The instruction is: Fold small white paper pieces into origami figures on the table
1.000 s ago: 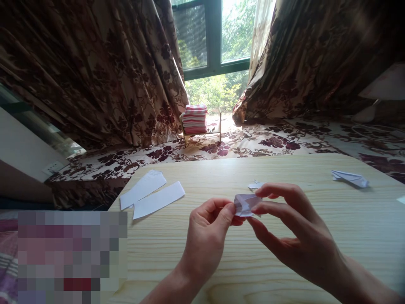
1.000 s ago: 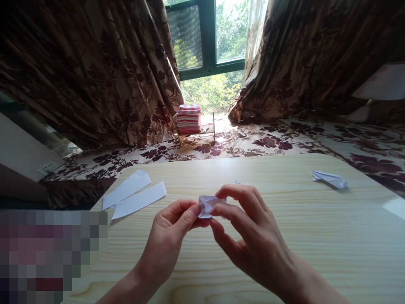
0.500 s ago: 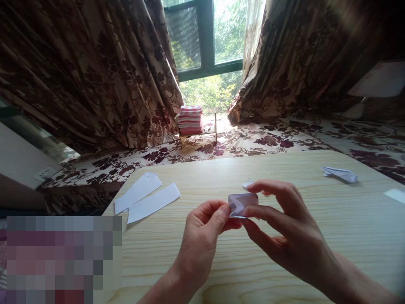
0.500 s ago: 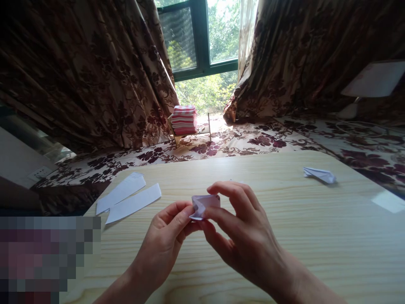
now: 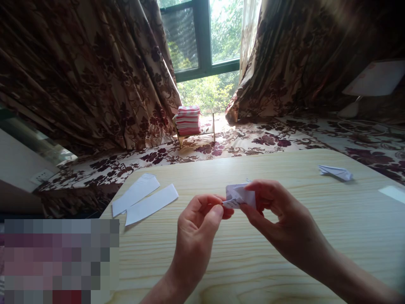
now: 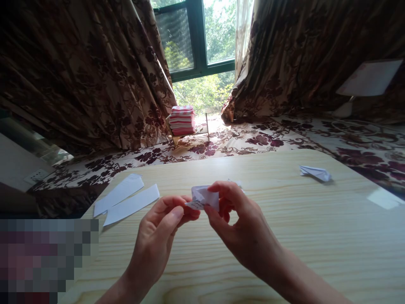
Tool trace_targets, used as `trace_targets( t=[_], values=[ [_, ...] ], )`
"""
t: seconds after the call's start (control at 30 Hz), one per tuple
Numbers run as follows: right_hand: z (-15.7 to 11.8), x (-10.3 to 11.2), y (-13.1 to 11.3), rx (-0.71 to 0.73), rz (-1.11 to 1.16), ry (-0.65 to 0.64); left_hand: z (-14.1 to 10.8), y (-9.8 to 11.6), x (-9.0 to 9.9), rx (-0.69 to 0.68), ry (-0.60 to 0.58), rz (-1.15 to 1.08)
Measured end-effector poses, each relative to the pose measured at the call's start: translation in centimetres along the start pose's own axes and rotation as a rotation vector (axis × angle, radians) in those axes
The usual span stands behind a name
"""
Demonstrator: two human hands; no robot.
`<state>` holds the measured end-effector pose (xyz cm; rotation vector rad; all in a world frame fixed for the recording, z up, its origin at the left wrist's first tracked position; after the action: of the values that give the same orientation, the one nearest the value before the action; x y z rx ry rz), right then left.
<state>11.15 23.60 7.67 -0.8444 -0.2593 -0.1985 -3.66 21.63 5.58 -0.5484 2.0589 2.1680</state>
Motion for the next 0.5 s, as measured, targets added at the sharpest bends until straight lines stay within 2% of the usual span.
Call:
trace_targets(
  t=[0.23, 0.4, 0.5],
  values=[
    [-0.1, -0.1, -0.7, 0.03, -0.025, -0.032, 0.2, 0.0, -0.4, -0.11, -0.061, 0.085],
    [-0.2, 0.2, -1.1, 0.009, -0.02, -0.076, -0.3, 0.7, -0.3, -0.35, -0.122, 0.252],
    [-0.2, 0.3, -1.5, 0.043, 0.024, -0.097, -0.7, 1.0, -0.4, -0.433, -0.158, 0.344]
  ],
)
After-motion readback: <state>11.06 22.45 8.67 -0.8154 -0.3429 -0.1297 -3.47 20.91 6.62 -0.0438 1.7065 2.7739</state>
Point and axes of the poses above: each hand's wrist, its own z-axis towards the middle knuckle, its own x-axis out of the back of the hand, y = z × x, the point moved 7 cm from there along z, towards the middle knuckle, and after that the axes turned 3 degrees about y, right-handed, at the moved point
